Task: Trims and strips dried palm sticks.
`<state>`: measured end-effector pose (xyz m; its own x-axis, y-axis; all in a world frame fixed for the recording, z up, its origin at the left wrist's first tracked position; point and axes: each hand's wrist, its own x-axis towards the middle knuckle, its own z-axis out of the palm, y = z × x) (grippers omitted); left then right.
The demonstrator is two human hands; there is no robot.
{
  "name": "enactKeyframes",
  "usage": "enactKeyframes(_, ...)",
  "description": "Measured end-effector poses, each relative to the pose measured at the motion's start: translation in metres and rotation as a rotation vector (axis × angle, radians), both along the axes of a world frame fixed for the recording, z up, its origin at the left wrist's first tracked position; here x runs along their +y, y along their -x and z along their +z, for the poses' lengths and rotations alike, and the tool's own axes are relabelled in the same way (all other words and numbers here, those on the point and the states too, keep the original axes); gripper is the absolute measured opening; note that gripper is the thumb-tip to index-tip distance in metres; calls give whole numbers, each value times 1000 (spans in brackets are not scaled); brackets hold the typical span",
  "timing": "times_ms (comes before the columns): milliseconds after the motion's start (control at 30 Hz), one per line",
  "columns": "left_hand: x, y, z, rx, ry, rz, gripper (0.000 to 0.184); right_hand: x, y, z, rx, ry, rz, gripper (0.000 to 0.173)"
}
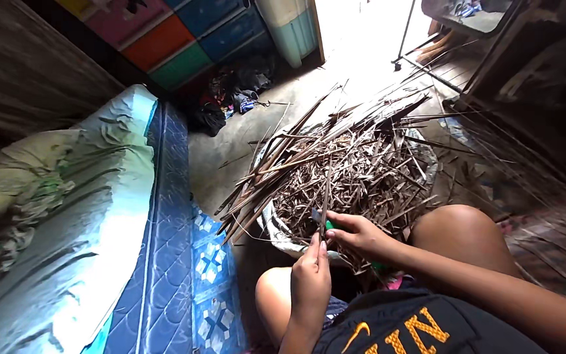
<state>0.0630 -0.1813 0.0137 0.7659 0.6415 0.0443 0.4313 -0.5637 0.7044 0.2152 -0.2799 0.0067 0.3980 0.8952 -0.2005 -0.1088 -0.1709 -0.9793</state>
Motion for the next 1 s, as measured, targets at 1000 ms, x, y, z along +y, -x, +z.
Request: enactKeyframes(1000, 5, 1, -5, 50, -137, 73, 20, -6, 4, -12, 290, 1, 323, 71)
